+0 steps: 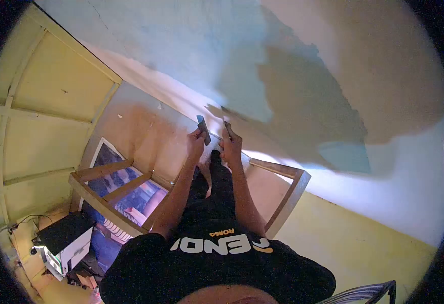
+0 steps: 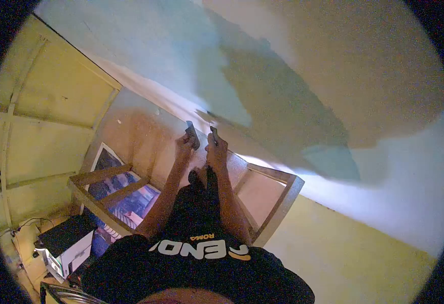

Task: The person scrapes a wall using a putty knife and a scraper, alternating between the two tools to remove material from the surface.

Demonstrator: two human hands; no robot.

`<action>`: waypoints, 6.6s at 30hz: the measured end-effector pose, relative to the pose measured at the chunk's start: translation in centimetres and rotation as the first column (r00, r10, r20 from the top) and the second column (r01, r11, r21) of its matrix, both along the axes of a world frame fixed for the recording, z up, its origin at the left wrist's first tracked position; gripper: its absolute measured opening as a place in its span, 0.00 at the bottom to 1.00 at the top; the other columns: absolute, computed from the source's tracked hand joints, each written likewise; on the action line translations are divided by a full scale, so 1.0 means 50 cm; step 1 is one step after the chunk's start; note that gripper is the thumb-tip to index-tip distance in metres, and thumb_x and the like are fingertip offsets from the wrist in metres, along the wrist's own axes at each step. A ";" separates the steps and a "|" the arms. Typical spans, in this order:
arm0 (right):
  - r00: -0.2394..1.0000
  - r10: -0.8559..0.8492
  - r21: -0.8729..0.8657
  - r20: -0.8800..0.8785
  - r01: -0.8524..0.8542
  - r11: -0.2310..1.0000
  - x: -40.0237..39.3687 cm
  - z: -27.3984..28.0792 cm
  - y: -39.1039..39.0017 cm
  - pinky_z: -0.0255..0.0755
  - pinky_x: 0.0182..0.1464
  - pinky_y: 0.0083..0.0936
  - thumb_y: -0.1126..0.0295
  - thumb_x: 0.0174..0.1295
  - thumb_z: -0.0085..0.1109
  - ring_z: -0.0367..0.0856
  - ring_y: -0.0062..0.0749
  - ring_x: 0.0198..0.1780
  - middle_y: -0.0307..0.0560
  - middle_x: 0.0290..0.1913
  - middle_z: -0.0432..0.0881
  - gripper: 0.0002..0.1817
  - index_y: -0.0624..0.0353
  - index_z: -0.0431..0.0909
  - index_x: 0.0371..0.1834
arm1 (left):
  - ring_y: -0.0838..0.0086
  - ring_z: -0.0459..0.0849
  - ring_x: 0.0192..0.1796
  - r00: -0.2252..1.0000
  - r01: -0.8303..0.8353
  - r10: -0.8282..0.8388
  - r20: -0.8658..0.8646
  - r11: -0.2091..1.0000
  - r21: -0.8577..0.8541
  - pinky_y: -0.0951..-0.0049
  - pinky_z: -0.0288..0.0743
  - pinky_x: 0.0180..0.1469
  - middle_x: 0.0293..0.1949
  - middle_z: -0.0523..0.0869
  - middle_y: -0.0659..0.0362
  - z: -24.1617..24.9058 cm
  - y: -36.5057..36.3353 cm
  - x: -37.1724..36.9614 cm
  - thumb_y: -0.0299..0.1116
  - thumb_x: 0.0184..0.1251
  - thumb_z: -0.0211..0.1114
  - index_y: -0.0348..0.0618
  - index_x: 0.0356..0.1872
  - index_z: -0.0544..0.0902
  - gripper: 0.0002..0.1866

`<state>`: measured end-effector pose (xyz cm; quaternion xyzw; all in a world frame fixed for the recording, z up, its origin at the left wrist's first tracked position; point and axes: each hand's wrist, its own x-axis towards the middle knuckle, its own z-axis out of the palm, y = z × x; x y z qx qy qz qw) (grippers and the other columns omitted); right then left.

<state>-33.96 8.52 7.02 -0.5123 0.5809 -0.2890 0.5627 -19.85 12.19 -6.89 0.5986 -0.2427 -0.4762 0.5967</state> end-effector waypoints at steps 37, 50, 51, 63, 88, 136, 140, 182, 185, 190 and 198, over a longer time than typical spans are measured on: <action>0.986 -0.046 0.150 0.161 0.022 0.988 0.061 0.008 -0.034 0.61 0.15 0.26 0.50 0.69 0.53 0.65 0.20 0.13 0.39 0.15 0.71 0.28 0.60 0.76 0.63 | 0.83 0.70 0.26 1.000 -0.006 0.005 -0.013 1.000 -0.025 0.78 0.62 0.28 0.24 0.76 0.67 0.141 -0.006 0.017 0.23 0.68 0.57 0.36 0.33 0.83 0.07; 0.981 0.098 -0.533 -0.168 -0.174 0.828 -0.012 -0.191 -0.009 0.68 0.20 0.28 0.56 0.70 0.52 0.70 0.26 0.15 0.42 0.23 0.77 0.22 0.59 0.75 0.61 | 0.81 0.70 0.25 0.982 -0.124 0.128 0.140 0.992 -0.037 0.72 0.64 0.27 0.20 0.76 0.63 0.101 -0.068 0.056 0.21 0.66 0.56 0.31 0.35 0.81 0.06; 0.969 0.130 -0.502 -0.209 -0.220 0.836 -0.054 -0.205 0.015 0.69 0.22 0.28 0.56 0.70 0.52 0.70 0.26 0.16 0.42 0.24 0.78 0.24 0.57 0.73 0.64 | 0.81 0.70 0.25 0.960 -0.134 0.139 0.245 0.990 -0.037 0.71 0.64 0.26 0.20 0.76 0.62 0.093 -0.086 0.064 0.21 0.66 0.56 0.30 0.37 0.82 0.06; 0.978 -0.089 0.320 -0.187 0.146 0.936 -0.325 -0.063 0.234 0.57 0.10 0.21 0.54 0.71 0.53 0.62 0.20 0.10 0.37 0.18 0.68 0.28 0.50 0.67 0.72 | 0.46 0.78 0.27 0.633 0.254 -0.137 0.762 0.967 -0.037 0.47 0.69 0.31 0.24 0.78 0.41 0.090 -0.049 -0.291 0.23 0.54 0.57 0.41 0.54 0.80 0.22; 0.958 0.043 0.049 -0.284 -0.031 0.998 -0.392 -0.003 0.311 0.61 0.10 0.21 0.60 0.71 0.53 0.65 0.18 0.12 0.36 0.19 0.67 0.31 0.53 0.59 0.75 | 0.46 0.84 0.39 0.294 0.710 -0.332 0.896 0.704 0.028 0.51 0.79 0.43 0.40 0.85 0.41 -0.024 -0.024 -0.327 0.22 0.49 0.57 0.37 0.50 0.81 0.22; 0.988 -0.125 0.178 0.089 0.107 0.978 -0.190 0.133 0.039 0.54 0.12 0.19 0.58 0.69 0.53 0.62 0.16 0.11 0.41 0.21 0.75 0.23 0.54 0.76 0.64 | 0.80 0.70 0.24 0.903 0.260 -0.280 0.326 0.960 0.103 0.67 0.66 0.25 0.16 0.72 0.55 0.089 0.060 -0.073 0.29 0.65 0.61 0.31 0.32 0.81 0.09; 0.973 -0.199 0.236 0.118 0.167 0.957 -0.200 0.156 0.052 0.53 0.11 0.19 0.57 0.69 0.54 0.61 0.16 0.10 0.41 0.19 0.74 0.23 0.55 0.76 0.64 | 0.81 0.69 0.23 0.883 0.276 -0.265 0.387 0.961 0.027 0.69 0.65 0.24 0.16 0.72 0.59 0.091 0.062 -0.063 0.29 0.65 0.60 0.33 0.34 0.82 0.08; 0.991 -0.057 0.115 0.121 0.043 0.992 -0.234 0.082 0.030 0.60 0.14 0.20 0.58 0.67 0.55 0.67 0.19 0.14 0.40 0.22 0.76 0.24 0.55 0.75 0.64 | 0.85 0.66 0.22 0.935 0.275 -0.258 0.245 0.961 -0.037 0.73 0.60 0.22 0.17 0.70 0.67 0.073 0.091 -0.093 0.25 0.62 0.59 0.34 0.34 0.84 0.07; 0.975 -0.143 0.215 0.171 0.104 0.971 -0.217 0.082 0.041 0.58 0.13 0.19 0.57 0.67 0.56 0.65 0.19 0.13 0.41 0.22 0.76 0.25 0.55 0.74 0.65 | 0.84 0.67 0.22 0.938 0.262 -0.246 0.244 0.965 -0.034 0.73 0.60 0.21 0.17 0.71 0.66 0.075 0.092 -0.097 0.24 0.60 0.59 0.33 0.34 0.84 0.07; 0.989 -0.080 0.170 0.124 0.058 0.984 -0.236 0.126 0.032 0.59 0.15 0.20 0.57 0.65 0.57 0.66 0.18 0.14 0.43 0.23 0.77 0.26 0.56 0.74 0.65 | 0.83 0.67 0.21 0.901 0.286 -0.252 0.354 0.957 -0.047 0.73 0.59 0.21 0.17 0.71 0.67 0.119 0.098 -0.086 0.23 0.60 0.57 0.33 0.32 0.83 0.07; 0.976 -0.183 0.179 0.118 0.160 0.971 -0.238 0.139 0.039 0.63 0.15 0.22 0.65 0.63 0.59 0.69 0.22 0.15 0.42 0.23 0.79 0.17 0.59 0.81 0.52 | 0.84 0.66 0.22 0.951 0.277 -0.268 0.155 0.960 -0.042 0.75 0.59 0.22 0.17 0.70 0.68 0.090 0.084 -0.082 0.21 0.58 0.54 0.33 0.31 0.83 0.08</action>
